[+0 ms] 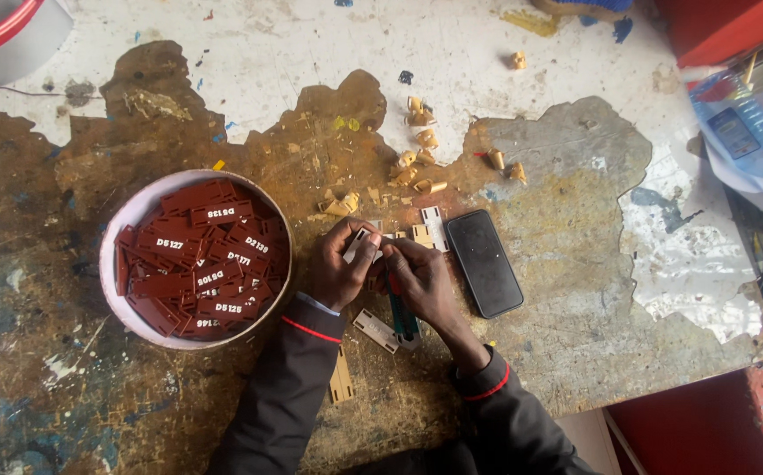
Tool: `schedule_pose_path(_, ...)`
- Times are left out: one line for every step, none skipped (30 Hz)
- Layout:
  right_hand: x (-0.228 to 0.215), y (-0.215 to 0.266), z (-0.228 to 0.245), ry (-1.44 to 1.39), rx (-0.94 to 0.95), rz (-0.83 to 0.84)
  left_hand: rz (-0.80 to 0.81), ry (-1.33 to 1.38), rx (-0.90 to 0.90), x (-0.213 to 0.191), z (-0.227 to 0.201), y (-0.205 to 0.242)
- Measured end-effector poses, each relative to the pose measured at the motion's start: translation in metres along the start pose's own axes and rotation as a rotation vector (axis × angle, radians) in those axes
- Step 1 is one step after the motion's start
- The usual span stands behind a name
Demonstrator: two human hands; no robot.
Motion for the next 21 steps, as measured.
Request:
schedule_pose_path(0.000, -0.001, -0.001, 0.008, -0.010, -0.006, -0.003, 0.000, 0.005, -0.001, -0.001, -0.001)
schedule_pose_path(0.000, -0.002, -0.003, 0.017, -0.021, -0.011, -0.007, 0.000, 0.011, -0.003, -0.003, -0.002)
schedule_pose_path(0.000, -0.003, -0.007, 0.018, -0.019, -0.013, -0.006, 0.002, 0.009, -0.003, -0.001, -0.002)
schedule_pose_path(0.000, -0.004, -0.010, -0.001, -0.019, -0.006, 0.000, -0.003, 0.007, -0.003, 0.002, -0.001)
schedule_pose_path(-0.001, -0.005, -0.014, -0.020, -0.019, 0.001, 0.006, -0.008, 0.004, -0.003, 0.004, 0.000)
schedule_pose_path(-0.001, -0.004, -0.009, -0.018, -0.016, -0.001, 0.007, -0.005, 0.001, -0.002, 0.004, -0.001)
schedule_pose_path(0.001, -0.004, -0.004, 0.012, -0.020, -0.002, 0.000, -0.014, 0.008, -0.002, 0.003, -0.001)
schedule_pose_path(0.002, -0.003, 0.001, 0.042, -0.024, -0.002, -0.006, -0.022, 0.015, -0.002, 0.002, -0.002)
schedule_pose_path(0.004, -0.002, 0.007, 0.039, -0.022, -0.002, -0.006, -0.024, 0.013, -0.002, 0.000, -0.002)
schedule_pose_path(0.006, -0.001, 0.014, 0.051, -0.035, 0.002, -0.004, -0.029, 0.010, -0.002, -0.001, -0.003)
schedule_pose_path(0.006, 0.000, 0.021, 0.067, -0.048, 0.007, -0.005, -0.031, 0.009, -0.001, -0.003, -0.003)
schedule_pose_path(0.006, -0.001, 0.016, 0.069, -0.046, 0.009, -0.008, -0.030, 0.007, -0.001, -0.004, -0.004)
schedule_pose_path(0.005, -0.003, 0.011, 0.050, -0.040, 0.022, -0.003, -0.043, 0.012, 0.000, -0.005, -0.005)
schedule_pose_path(0.004, -0.004, 0.006, 0.032, -0.035, 0.036, 0.001, -0.055, 0.016, 0.000, -0.007, -0.006)
schedule_pose_path(0.002, -0.004, 0.005, 0.033, -0.033, 0.037, 0.000, -0.054, 0.014, 0.001, -0.008, -0.007)
schedule_pose_path(0.000, -0.005, 0.005, 0.034, -0.042, 0.051, -0.004, -0.046, 0.030, 0.001, -0.010, -0.007)
schedule_pose_path(-0.001, -0.004, 0.004, 0.033, -0.049, 0.062, -0.005, -0.037, 0.044, 0.002, -0.012, -0.007)
schedule_pose_path(-0.002, -0.004, 0.005, 0.032, -0.045, 0.059, -0.002, -0.036, 0.040, 0.002, -0.010, -0.006)
schedule_pose_path(-0.003, -0.005, 0.007, 0.026, -0.051, 0.044, -0.011, -0.013, 0.044, 0.001, -0.009, -0.008)
schedule_pose_path(-0.004, -0.006, 0.009, 0.020, -0.057, 0.029, -0.019, 0.011, 0.048, 0.000, -0.008, -0.009)
schedule_pose_path(-0.003, -0.003, 0.014, 0.018, -0.057, 0.028, -0.018, 0.010, 0.047, 0.001, -0.006, -0.006)
Point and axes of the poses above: each hand's wrist, its own y-axis away from the middle knuckle, its own x-axis out of the palm, z = x × y, the point moved 3 cm from there along -y, towards the middle knuckle, and after that the axes turned 13 degrees about x, right-handed, at the moved point
